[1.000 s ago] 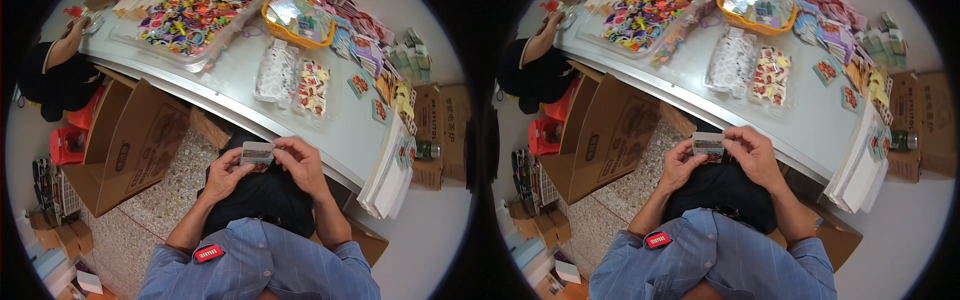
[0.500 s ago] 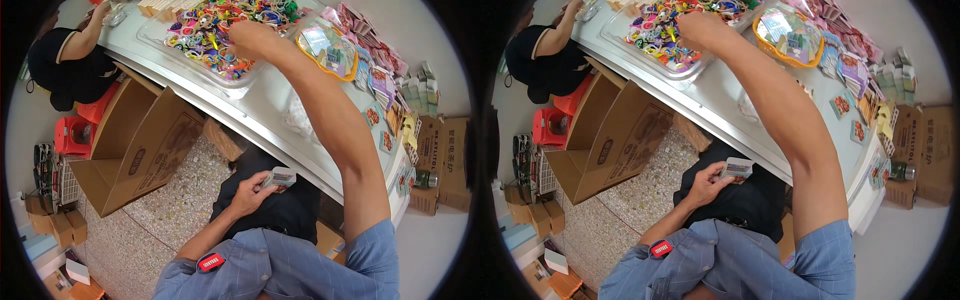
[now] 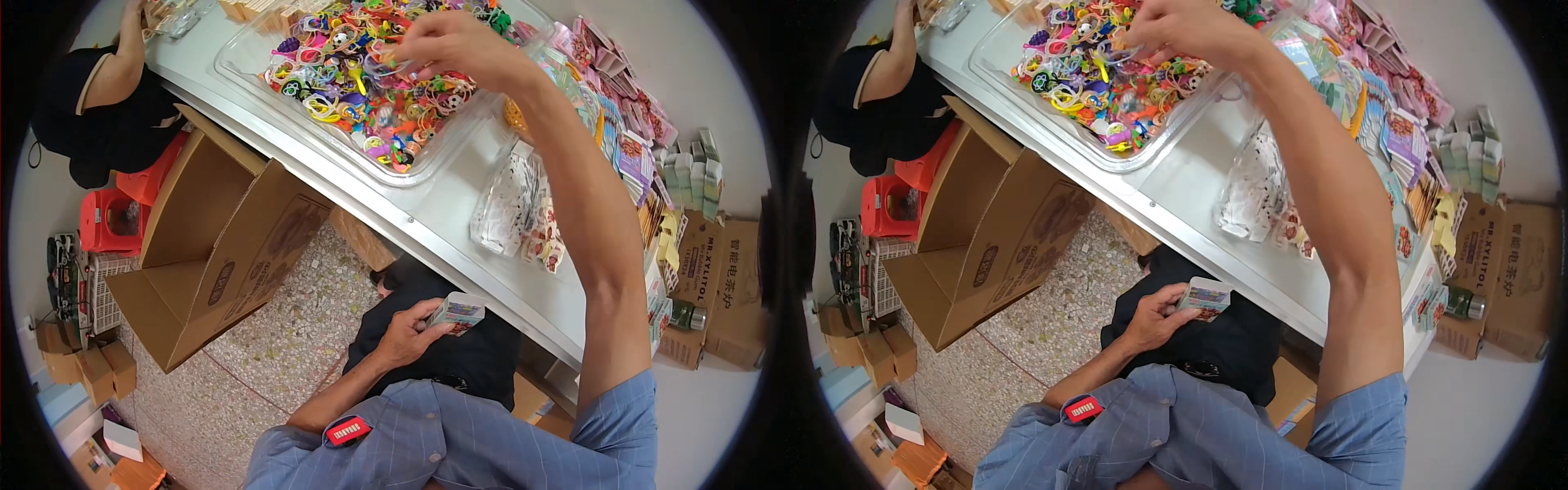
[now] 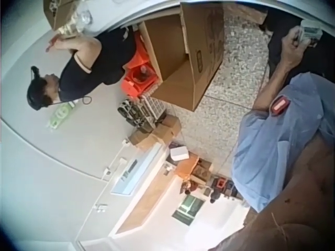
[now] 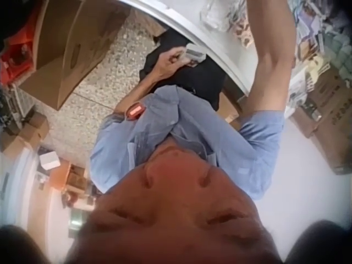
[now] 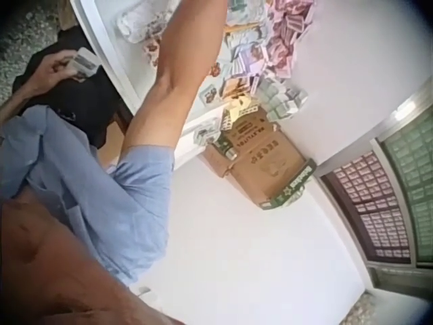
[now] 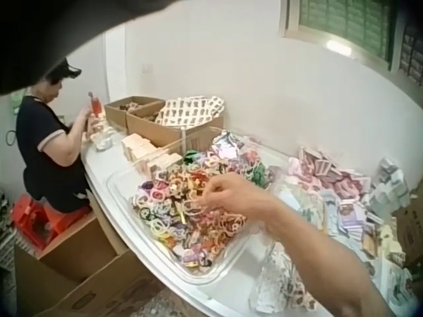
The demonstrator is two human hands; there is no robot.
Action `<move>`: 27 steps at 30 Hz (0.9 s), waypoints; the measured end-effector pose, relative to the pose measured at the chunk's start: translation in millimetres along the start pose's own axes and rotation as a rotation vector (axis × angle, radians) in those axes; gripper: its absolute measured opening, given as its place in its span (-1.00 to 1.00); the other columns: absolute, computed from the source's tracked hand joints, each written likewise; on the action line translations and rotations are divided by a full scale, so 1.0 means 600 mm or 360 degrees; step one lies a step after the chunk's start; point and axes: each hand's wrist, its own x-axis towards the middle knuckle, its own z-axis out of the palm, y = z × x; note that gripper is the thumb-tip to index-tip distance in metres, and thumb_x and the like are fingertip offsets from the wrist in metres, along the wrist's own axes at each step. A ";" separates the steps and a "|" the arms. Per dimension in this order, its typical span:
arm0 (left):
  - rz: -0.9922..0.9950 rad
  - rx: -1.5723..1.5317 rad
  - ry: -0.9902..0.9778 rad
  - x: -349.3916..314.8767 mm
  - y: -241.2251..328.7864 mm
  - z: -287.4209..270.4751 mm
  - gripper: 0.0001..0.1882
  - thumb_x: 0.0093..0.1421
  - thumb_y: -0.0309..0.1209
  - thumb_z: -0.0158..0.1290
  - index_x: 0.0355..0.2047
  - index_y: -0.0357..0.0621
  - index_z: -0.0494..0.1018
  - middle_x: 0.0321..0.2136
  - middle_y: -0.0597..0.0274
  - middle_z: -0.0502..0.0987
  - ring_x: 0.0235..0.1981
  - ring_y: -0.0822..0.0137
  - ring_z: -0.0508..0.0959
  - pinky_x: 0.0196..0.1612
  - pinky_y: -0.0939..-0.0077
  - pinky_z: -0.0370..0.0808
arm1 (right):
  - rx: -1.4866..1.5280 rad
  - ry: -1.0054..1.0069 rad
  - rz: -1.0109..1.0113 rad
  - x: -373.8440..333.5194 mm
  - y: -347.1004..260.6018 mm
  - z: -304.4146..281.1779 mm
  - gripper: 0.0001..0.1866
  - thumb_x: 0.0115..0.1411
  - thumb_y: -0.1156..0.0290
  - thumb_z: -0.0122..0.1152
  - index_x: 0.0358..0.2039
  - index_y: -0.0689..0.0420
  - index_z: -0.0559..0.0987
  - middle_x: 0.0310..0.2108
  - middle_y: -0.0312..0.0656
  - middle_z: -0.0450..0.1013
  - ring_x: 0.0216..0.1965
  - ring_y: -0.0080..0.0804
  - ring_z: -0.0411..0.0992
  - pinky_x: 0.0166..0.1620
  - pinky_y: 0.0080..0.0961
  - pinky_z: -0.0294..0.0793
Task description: Packing small colorful decorative items into pink envelopes on a workbench.
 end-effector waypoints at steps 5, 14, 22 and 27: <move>0.0024 -0.0078 0.0014 0.003 -0.006 -0.004 -0.53 0.32 -0.50 0.18 0.20 -0.35 0.38 -0.02 0.13 0.59 -0.07 0.46 0.59 -0.04 0.60 0.58 | 0.1059 0.0090 0.0080 -0.062 -0.054 -0.013 -0.80 0.33 0.33 0.25 -0.15 0.17 0.55 -0.34 -0.20 0.59 -0.25 -0.39 0.62 -0.34 -0.50 0.63; 0.0005 -0.0101 -0.0003 0.005 0.002 0.000 -0.54 0.33 -0.52 0.17 0.20 -0.37 0.37 0.00 0.13 0.58 -0.04 0.46 0.58 -0.03 0.59 0.58 | 0.0806 0.0253 0.0167 -0.004 -0.054 -0.018 -0.72 0.28 0.23 0.30 -0.10 0.13 0.57 -0.20 -0.20 0.54 -0.24 -0.40 0.55 -0.29 -0.40 0.57; 0.0008 -0.0100 0.0003 0.004 -0.002 -0.001 -0.52 0.33 -0.50 0.18 0.21 -0.36 0.36 0.00 0.12 0.58 -0.04 0.46 0.58 -0.02 0.58 0.58 | -0.1664 -0.0601 -0.0111 0.024 0.006 0.077 -0.68 0.06 0.37 0.39 -0.14 0.16 0.67 -0.27 -0.03 0.61 -0.24 -0.06 0.58 -0.14 -0.16 0.55; -0.0010 -0.0072 -0.0012 0.003 -0.001 -0.005 -0.55 0.34 -0.58 0.12 0.21 -0.40 0.33 0.05 0.05 0.56 0.00 0.38 0.59 0.04 0.53 0.57 | -0.1674 -0.0696 -0.0151 0.030 0.007 0.082 -0.72 0.04 0.39 0.39 -0.21 0.18 0.64 -0.32 -0.02 0.60 -0.19 -0.04 0.58 -0.10 -0.14 0.54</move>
